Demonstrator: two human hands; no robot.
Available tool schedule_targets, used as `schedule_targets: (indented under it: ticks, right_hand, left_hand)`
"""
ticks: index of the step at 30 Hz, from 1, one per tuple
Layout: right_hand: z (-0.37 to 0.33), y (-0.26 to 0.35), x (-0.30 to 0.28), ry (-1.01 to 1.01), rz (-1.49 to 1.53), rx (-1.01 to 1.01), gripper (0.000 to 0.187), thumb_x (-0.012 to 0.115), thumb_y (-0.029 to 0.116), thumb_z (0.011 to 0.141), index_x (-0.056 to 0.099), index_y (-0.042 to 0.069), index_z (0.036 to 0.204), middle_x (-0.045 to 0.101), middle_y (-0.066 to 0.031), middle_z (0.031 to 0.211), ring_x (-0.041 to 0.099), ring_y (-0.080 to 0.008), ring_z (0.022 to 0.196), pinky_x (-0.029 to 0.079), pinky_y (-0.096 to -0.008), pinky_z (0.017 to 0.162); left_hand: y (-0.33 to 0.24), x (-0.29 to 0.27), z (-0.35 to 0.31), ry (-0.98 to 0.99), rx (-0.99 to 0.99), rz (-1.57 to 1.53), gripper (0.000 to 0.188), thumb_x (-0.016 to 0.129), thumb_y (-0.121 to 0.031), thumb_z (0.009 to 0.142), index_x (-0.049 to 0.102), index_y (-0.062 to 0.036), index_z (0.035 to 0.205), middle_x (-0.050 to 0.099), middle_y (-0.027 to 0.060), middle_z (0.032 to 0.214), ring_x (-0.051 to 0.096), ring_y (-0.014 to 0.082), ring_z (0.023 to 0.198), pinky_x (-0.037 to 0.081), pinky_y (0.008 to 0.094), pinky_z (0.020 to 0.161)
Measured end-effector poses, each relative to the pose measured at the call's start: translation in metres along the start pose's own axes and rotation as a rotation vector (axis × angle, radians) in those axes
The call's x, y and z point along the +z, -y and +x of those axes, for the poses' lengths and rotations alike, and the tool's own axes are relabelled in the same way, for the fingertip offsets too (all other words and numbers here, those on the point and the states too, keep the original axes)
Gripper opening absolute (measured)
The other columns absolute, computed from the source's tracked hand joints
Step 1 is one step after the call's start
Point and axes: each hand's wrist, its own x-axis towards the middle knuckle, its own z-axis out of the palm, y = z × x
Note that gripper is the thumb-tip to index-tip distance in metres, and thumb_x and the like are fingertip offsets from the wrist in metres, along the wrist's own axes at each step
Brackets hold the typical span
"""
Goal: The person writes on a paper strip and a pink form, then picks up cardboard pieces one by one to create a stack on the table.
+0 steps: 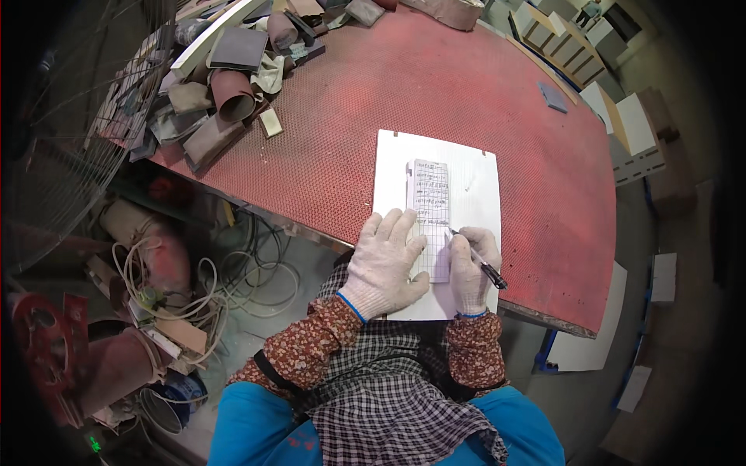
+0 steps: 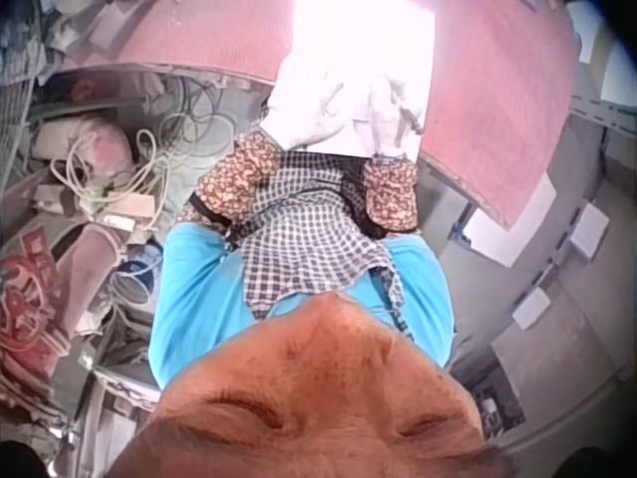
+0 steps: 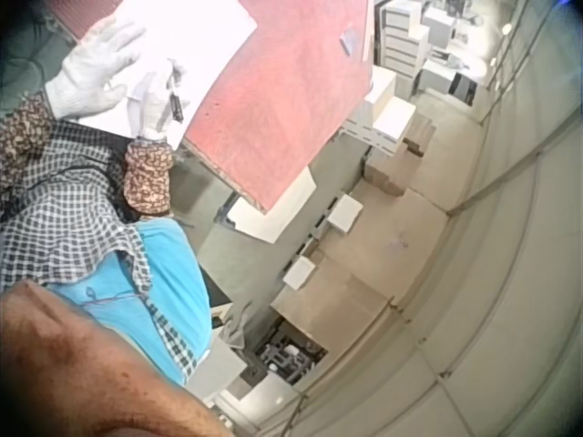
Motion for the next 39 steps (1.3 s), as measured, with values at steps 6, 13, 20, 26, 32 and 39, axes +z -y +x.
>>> schedule_targets:
  ticks: [6, 13, 20, 26, 32, 39]
  right_hand:
    - [0.0019, -0.0078, -0.0011, -0.025, -0.048, -0.018, 0.014, 0.067, 0.006, 0.096, 0.063, -0.005, 0.105, 0.067, -0.0074, 0.088, 0.061, -0.01, 0.076, 0.053, -0.0268, 0.068]
    - [0.0006, -0.0018, 0.0007, -0.007, -0.052, -0.03, 0.014, 0.066, 0.007, 0.096, 0.063, -0.005, 0.104, 0.067, -0.0065, 0.088, 0.06, -0.009, 0.076, 0.052, -0.0266, 0.067]
    - [0.0016, -0.0038, 0.0004, 0.003, -0.031, -0.043, 0.013, 0.066, 0.006, 0.096, 0.062, -0.005, 0.104, 0.066, -0.0062, 0.088, 0.058, -0.008, 0.074, 0.051, -0.0258, 0.065]
    - [0.0015, -0.0053, -0.0005, 0.014, -0.056, -0.026, 0.013, 0.066, 0.006, 0.096, 0.063, -0.005, 0.103, 0.067, -0.0075, 0.089, 0.06, -0.0095, 0.075, 0.052, -0.0267, 0.067]
    - [-0.0014, -0.0039, 0.0003, 0.033, -0.048, -0.053, 0.015, 0.067, 0.006, 0.095, 0.064, -0.005, 0.104, 0.069, -0.0088, 0.09, 0.063, -0.0108, 0.078, 0.054, -0.0277, 0.071]
    - [-0.0019, -0.0055, 0.0078, 0.108, -0.119, -0.179, 0.014, 0.068, 0.007, 0.095, 0.066, -0.005, 0.102, 0.071, -0.0085, 0.084, 0.064, -0.0106, 0.073, 0.054, -0.0275, 0.066]
  left_hand:
    - [-0.0006, -0.0021, 0.0018, 0.04, -0.014, -0.011, 0.057, 0.074, -0.039, 0.08, 0.066, -0.0071, 0.126, 0.05, 0.025, 0.15, 0.039, 0.0407, 0.147, 0.023, 0.0574, 0.125]
    - [0.0006, 0.0007, -0.0007, 0.042, -0.025, -0.016, 0.057, 0.074, -0.039, 0.08, 0.065, -0.0086, 0.127, 0.048, 0.0253, 0.151, 0.038, 0.0412, 0.147, 0.023, 0.0585, 0.125]
    - [0.0014, -0.0005, -0.0008, 0.038, -0.012, -0.033, 0.057, 0.074, -0.039, 0.081, 0.064, -0.0091, 0.129, 0.048, 0.0256, 0.151, 0.038, 0.0416, 0.148, 0.022, 0.059, 0.125]
    - [0.002, -0.0004, -0.0005, 0.033, -0.008, -0.038, 0.057, 0.075, -0.038, 0.08, 0.065, -0.01, 0.129, 0.048, 0.0257, 0.15, 0.039, 0.0419, 0.147, 0.022, 0.0589, 0.125]
    - [0.0022, -0.0015, -0.0001, 0.026, 0.011, -0.032, 0.056, 0.075, -0.036, 0.079, 0.066, -0.0117, 0.129, 0.049, 0.0255, 0.147, 0.04, 0.0419, 0.144, 0.024, 0.059, 0.123]
    - [0.0027, -0.0018, 0.0009, 0.014, 0.023, -0.035, 0.059, 0.075, -0.036, 0.078, 0.067, -0.0118, 0.131, 0.051, 0.0252, 0.145, 0.041, 0.0416, 0.143, 0.025, 0.0594, 0.122]
